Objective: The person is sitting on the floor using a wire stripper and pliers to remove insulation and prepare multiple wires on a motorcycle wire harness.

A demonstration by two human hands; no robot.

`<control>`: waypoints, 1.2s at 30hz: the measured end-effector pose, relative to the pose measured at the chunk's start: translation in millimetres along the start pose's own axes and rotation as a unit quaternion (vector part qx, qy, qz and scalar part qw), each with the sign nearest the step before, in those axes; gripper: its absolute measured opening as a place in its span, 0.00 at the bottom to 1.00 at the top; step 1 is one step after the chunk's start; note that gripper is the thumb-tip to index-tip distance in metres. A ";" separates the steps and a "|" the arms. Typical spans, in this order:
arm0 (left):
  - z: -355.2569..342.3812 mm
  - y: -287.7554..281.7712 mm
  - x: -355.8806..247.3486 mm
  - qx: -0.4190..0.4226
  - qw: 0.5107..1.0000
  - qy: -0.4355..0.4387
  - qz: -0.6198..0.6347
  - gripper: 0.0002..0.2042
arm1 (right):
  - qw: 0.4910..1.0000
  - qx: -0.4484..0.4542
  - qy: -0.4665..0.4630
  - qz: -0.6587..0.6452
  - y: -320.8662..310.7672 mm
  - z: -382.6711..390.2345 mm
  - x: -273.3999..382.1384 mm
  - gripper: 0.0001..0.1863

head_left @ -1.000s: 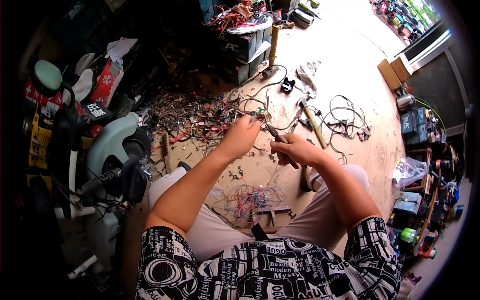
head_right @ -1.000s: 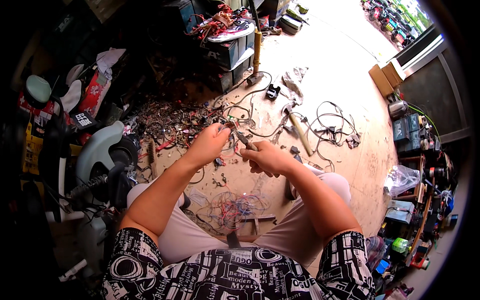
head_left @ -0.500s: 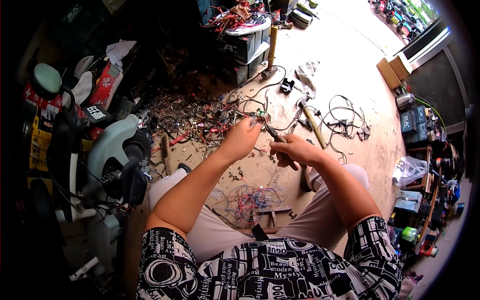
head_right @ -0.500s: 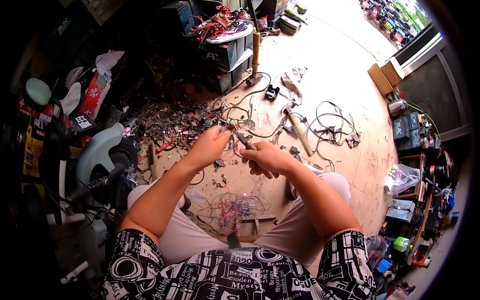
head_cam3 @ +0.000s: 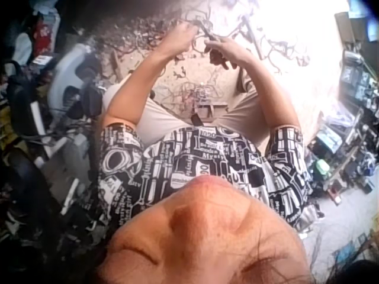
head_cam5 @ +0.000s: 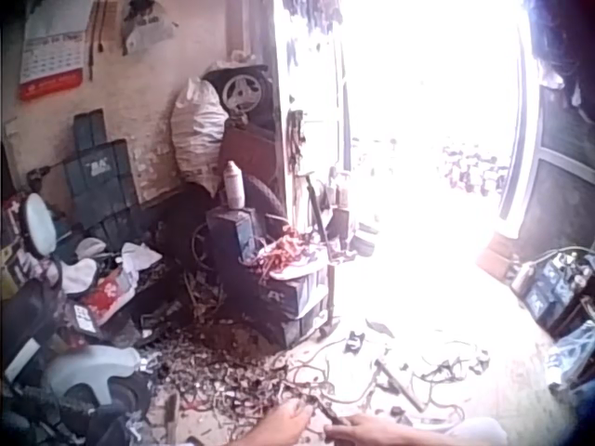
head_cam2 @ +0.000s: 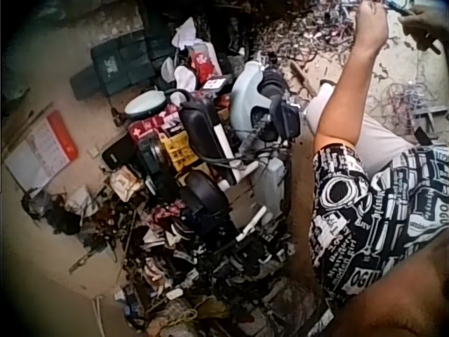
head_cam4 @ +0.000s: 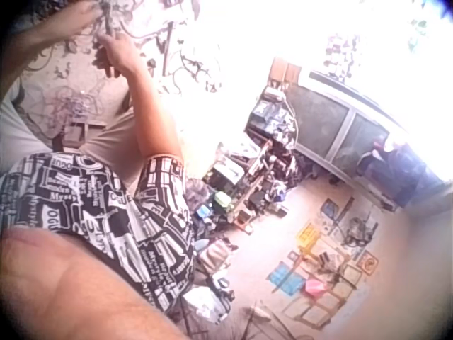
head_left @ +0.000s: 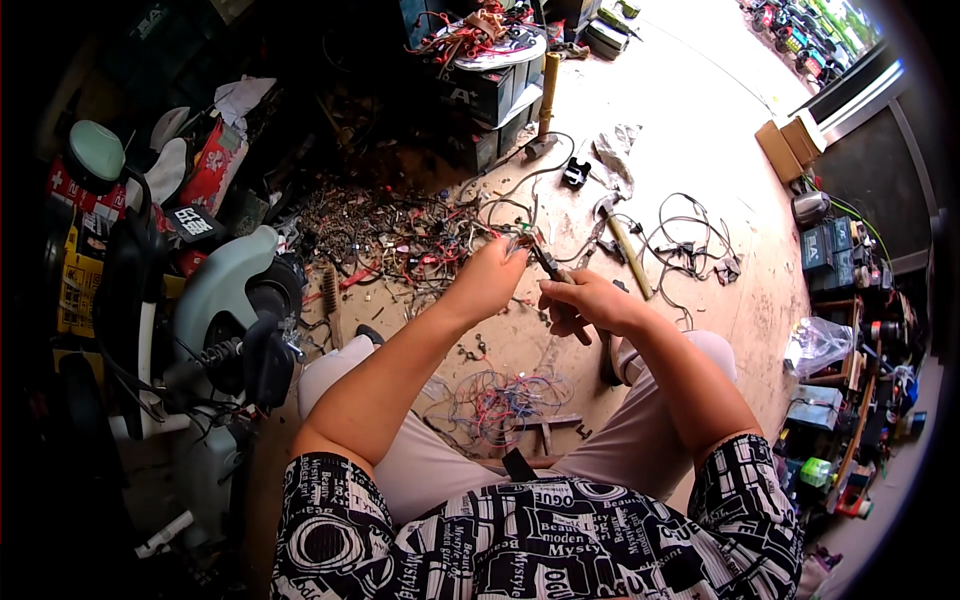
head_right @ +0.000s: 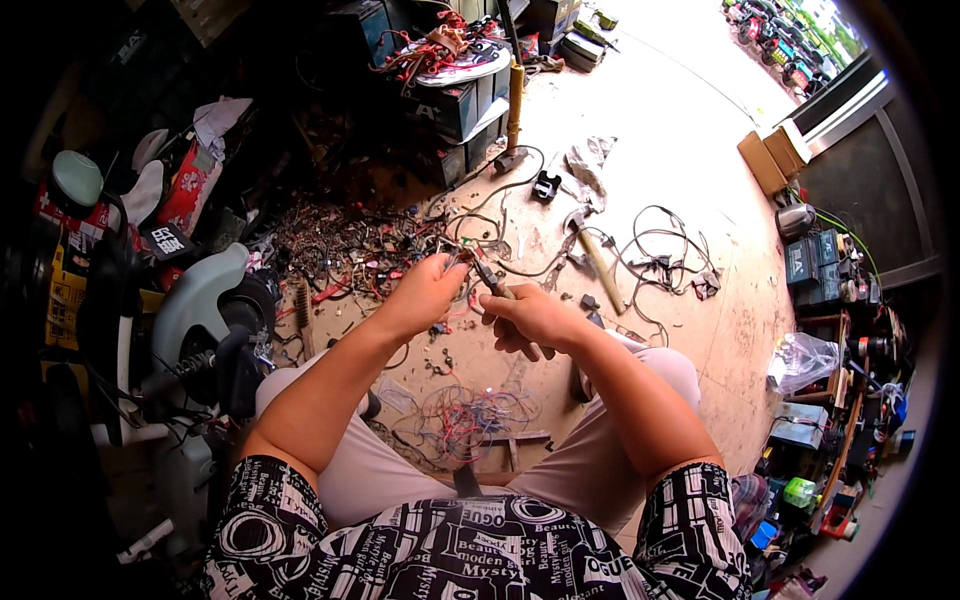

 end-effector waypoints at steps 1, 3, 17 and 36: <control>0.7 -0.2 -1.7 0.000 1.000 -0.001 0.000 0.13 | 1.000 0.000 0.000 0.000 0.1 0.0 0.0 0.21; 1.9 0.1 -4.5 0.001 1.000 0.000 -0.011 0.13 | 1.000 -0.005 -0.001 0.003 -0.2 0.9 1.0 0.22; 1.2 0.2 -8.5 -0.017 0.998 0.043 -0.046 0.13 | 0.999 -0.020 -0.016 0.024 -1.8 1.3 4.4 0.23; 3.4 7.8 12.3 -0.047 0.945 0.095 -0.310 0.14 | 0.896 -0.236 -0.137 0.350 -13.7 2.4 7.0 0.21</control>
Point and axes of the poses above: each hand's wrist, its own z-axis away from the middle knuckle, its own y-axis out of the palm, x = y × z, the point moved 6 cm from there along -z, towards the middle knuckle, and after that the axes turned 7 degrees about -x, right-handed, at the moved point
